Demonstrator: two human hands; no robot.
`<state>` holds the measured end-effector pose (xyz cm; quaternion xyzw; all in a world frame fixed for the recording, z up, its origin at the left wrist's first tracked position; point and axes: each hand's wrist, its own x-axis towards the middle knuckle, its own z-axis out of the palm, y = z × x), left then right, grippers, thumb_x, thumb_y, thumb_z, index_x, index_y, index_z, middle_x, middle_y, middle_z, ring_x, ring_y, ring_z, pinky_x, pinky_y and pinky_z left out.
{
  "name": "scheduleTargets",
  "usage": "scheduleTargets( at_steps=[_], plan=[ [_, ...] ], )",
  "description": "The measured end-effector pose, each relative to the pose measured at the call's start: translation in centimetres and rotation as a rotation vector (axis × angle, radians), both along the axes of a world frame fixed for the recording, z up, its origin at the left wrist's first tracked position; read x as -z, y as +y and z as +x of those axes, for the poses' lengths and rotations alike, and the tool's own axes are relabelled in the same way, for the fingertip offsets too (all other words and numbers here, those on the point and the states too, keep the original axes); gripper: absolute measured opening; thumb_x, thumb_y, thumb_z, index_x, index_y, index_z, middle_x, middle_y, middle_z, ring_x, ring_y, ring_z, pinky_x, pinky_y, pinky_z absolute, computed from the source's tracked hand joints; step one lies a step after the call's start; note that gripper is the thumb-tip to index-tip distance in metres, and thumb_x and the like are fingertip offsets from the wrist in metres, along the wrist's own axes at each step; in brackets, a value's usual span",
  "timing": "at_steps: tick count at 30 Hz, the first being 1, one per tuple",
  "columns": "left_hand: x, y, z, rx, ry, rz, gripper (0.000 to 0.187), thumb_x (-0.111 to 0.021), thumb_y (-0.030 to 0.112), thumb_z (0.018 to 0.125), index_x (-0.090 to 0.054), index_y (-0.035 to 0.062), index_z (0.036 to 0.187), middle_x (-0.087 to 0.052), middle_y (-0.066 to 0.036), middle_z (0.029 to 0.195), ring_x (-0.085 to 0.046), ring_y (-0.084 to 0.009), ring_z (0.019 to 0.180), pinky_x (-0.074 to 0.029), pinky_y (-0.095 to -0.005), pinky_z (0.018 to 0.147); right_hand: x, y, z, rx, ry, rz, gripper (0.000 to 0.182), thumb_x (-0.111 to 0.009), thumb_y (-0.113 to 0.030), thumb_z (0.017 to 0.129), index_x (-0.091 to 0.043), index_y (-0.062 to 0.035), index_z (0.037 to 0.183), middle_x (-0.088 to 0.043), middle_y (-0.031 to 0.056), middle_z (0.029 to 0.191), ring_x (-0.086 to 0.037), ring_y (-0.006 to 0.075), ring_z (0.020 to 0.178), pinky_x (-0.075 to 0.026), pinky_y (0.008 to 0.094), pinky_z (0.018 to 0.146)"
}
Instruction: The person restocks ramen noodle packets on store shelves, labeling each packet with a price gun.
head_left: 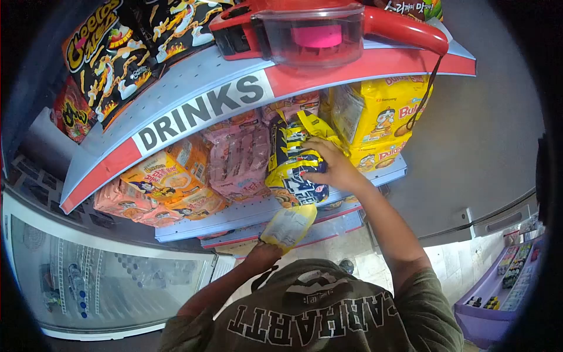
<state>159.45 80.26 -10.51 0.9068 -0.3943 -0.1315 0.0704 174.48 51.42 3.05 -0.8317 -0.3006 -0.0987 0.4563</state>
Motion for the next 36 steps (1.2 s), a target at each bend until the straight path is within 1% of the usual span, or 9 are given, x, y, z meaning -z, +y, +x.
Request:
scheduleTargets(
  at_steps=[6, 12, 17, 22, 24, 27, 28, 33, 36],
  plan=[
    [-8.3, -3.6, 3.8, 0.109, -0.054, -0.358, 0.03, -0.065, 0.03, 0.082, -0.062, 0.0119, 0.105, -0.062, -0.005, 0.104, -0.057, -0.026, 0.099, -0.043, -0.0413, 0.086, 1.3, -0.3, -2.5, 0.172, -0.033, -0.003, 0.12, -0.089, -0.045, 0.047, -0.027, -0.001, 0.14, -0.037, 0.0276, 0.135, -0.037, 0.0419, 0.127, -0.031, 0.0445, 0.106],
    [-20.0, -7.6, 11.5, -0.084, -0.312, -0.601, 0.031, -0.06, 0.02, 0.085, -0.057, 0.0076, 0.113, -0.061, -0.016, 0.1, -0.058, -0.0325, 0.094, -0.044, -0.0447, 0.083, 0.9, -0.4, -2.4, 0.189, 0.033, -0.027, 0.127, -0.09, -0.043, 0.045, -0.02, 0.0045, 0.141, -0.039, 0.0293, 0.134, -0.038, 0.0412, 0.127, -0.03, 0.0427, 0.106],
    [-18.5, -9.3, 19.3, -0.255, -0.274, -0.434, 0.027, -0.055, 0.024, 0.089, -0.06, 0.0041, 0.106, -0.063, -0.015, 0.102, -0.059, -0.0358, 0.093, -0.044, -0.0448, 0.082, 1.8, -0.3, -3.5, 0.112, 0.096, 0.007, 0.112, -0.09, -0.035, 0.048, -0.031, 0.0031, 0.136, -0.046, 0.0288, 0.127, -0.044, 0.0422, 0.121, -0.035, 0.0409, 0.103],
    [-17.9, -9.5, 21.8, -0.094, -0.601, -0.249, 0.031, -0.054, 0.032, 0.088, -0.063, 0.0058, 0.101, -0.063, -0.008, 0.106, -0.053, -0.0288, 0.104, -0.038, -0.0477, 0.087, 2.3, -0.1, -3.9, 0.112, 0.164, -0.046, 0.104, -0.089, -0.033, 0.049, -0.035, 0.0015, 0.131, -0.049, 0.0268, 0.122, -0.045, 0.0435, 0.116, -0.037, 0.0434, 0.099],
    [-18.3, -9.7, 22.5, -0.077, -0.629, -0.068, 0.04, -0.058, 0.041, 0.084, -0.065, 0.005, 0.101, -0.06, -0.008, 0.109, -0.048, -0.0277, 0.109, -0.033, -0.0511, 0.092, 2.2, 0.3, -3.9, 0.049, -0.095, -0.126, 0.101, -0.089, -0.033, 0.049, -0.034, 0.0001, 0.127, -0.047, 0.0254, 0.122, -0.046, 0.0427, 0.115, -0.038, 0.046, 0.096],
    [-17.4, -9.4, 22.6, 0.066, -0.825, -0.276, 0.049, -0.064, 0.046, 0.078, -0.066, 0.001, 0.097, -0.057, -0.014, 0.11, -0.049, -0.0313, 0.108, -0.035, -0.049, 0.093, 2.1, 0.8, -5.8, 0.043, -0.127, -0.123, 0.105, -0.089, -0.031, 0.049, -0.03, -0.001, 0.13, -0.042, 0.0249, 0.129, -0.045, 0.0411, 0.118, -0.036, 0.0459, 0.099],
    [-17.4, -9.3, 22.6, 0.008, -0.611, -0.182, 0.065, -0.073, 0.05, 0.066, -0.062, -0.0027, 0.104, -0.053, -0.019, 0.113, -0.048, -0.036, 0.112, -0.037, -0.0469, 0.094, 2.6, 0.8, -6.1, 0.067, -0.027, -0.101, 0.106, -0.089, -0.031, 0.049, -0.029, -0.0009, 0.131, -0.041, 0.0246, 0.13, -0.045, 0.041, 0.118, -0.035, 0.0456, 0.1],
    [-14.5, -9.0, 25.2, -0.197, -0.385, -0.3, 0.072, -0.076, 0.031, 0.067, -0.047, -0.003, 0.123, -0.05, -0.023, 0.122, -0.046, -0.0368, 0.117, -0.038, -0.0437, 0.098, 5.0, 1.3, -4.4, 0.058, 0.131, 0.016, 0.104, -0.089, -0.028, 0.05, -0.031, -0.001, 0.133, -0.045, 0.024, 0.128, -0.046, 0.0407, 0.117, -0.036, 0.045, 0.1],
    [-14.3, -8.7, 27.1, -0.09, -0.385, -0.084, 0.067, -0.075, 0.03, 0.065, -0.05, -0.002, 0.119, -0.052, -0.023, 0.12, -0.049, -0.0356, 0.114, -0.041, -0.0401, 0.095, 2.7, 1.6, -6.6, 0.144, -0.114, -0.024, 0.091, -0.086, -0.026, 0.05, -0.039, -0.002, 0.124, -0.05, 0.0201, 0.117, -0.048, 0.0385, 0.11, -0.036, 0.044, 0.096]
  ],
)
